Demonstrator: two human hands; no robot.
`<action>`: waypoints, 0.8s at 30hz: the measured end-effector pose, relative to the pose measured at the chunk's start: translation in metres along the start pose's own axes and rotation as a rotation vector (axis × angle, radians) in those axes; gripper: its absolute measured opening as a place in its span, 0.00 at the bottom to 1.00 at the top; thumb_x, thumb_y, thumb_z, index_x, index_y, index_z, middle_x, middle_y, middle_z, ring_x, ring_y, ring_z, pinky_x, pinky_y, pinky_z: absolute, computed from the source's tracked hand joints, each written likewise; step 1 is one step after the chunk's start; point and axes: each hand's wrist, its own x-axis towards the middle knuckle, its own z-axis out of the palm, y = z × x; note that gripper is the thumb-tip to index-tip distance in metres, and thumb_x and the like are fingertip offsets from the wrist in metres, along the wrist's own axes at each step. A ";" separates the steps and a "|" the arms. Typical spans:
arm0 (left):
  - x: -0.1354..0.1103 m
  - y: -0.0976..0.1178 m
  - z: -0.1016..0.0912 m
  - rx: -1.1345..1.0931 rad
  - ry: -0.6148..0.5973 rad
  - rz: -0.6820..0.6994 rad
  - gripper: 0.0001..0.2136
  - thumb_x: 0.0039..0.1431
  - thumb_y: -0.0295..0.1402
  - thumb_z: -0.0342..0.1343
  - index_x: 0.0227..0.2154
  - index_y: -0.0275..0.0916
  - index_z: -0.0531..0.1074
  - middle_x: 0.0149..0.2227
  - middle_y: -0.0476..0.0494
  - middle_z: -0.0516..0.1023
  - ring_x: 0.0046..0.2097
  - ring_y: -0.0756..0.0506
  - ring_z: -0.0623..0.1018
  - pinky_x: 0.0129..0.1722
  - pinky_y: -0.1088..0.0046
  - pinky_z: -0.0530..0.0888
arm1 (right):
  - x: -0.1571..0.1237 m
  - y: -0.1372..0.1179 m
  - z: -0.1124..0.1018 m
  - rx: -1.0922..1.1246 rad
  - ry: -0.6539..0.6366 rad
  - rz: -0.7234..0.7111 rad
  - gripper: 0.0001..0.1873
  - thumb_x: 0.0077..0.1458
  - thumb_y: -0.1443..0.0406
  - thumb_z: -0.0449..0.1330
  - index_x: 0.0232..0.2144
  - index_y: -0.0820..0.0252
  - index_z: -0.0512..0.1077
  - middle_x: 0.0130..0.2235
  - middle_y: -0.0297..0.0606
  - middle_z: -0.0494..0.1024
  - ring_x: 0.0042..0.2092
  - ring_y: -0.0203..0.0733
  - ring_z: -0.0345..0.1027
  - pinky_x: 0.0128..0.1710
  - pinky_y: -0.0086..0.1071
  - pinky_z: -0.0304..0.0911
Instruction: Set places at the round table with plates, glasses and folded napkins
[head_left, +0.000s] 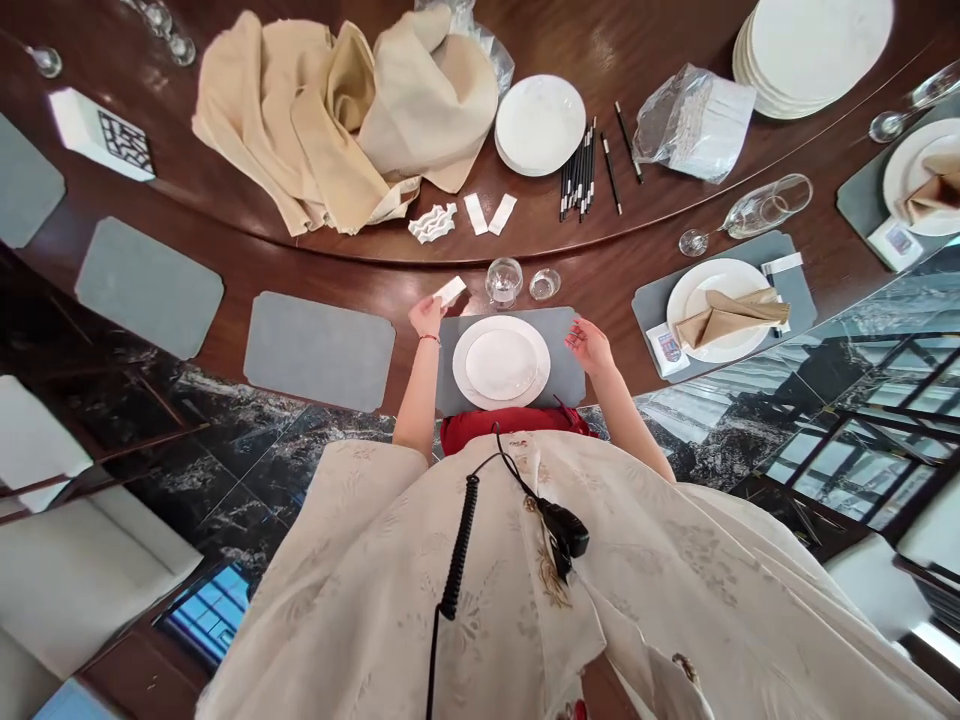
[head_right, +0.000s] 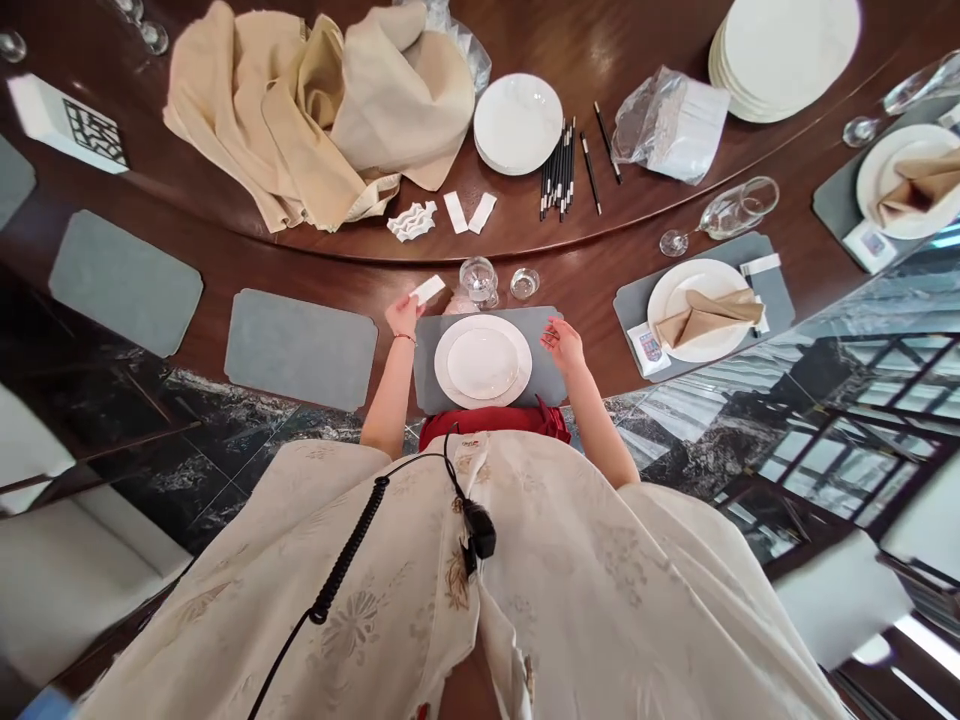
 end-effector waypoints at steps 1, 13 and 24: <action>-0.019 -0.012 -0.008 -0.073 -0.002 -0.084 0.06 0.61 0.32 0.63 0.37 0.35 0.79 0.36 0.42 0.81 0.45 0.44 0.83 0.53 0.63 0.81 | -0.007 0.008 0.003 -0.011 -0.011 0.013 0.17 0.59 0.50 0.65 0.41 0.55 0.74 0.34 0.36 0.78 0.34 0.37 0.75 0.40 0.30 0.75; -0.151 -0.066 -0.011 -0.205 -0.530 -0.266 0.12 0.50 0.36 0.75 0.26 0.34 0.78 0.32 0.46 0.80 0.41 0.46 0.84 0.59 0.57 0.81 | -0.049 0.075 0.050 -0.333 -0.173 -0.018 0.13 0.55 0.57 0.71 0.34 0.60 0.76 0.36 0.38 0.82 0.32 0.33 0.75 0.36 0.26 0.71; -0.158 -0.051 0.005 -0.099 -0.667 -0.227 0.11 0.47 0.33 0.77 0.29 0.34 0.82 0.36 0.44 0.83 0.43 0.41 0.84 0.59 0.53 0.80 | -0.044 0.075 0.007 -0.320 -0.258 0.038 0.18 0.48 0.54 0.77 0.31 0.63 0.81 0.35 0.42 0.85 0.32 0.34 0.74 0.35 0.26 0.72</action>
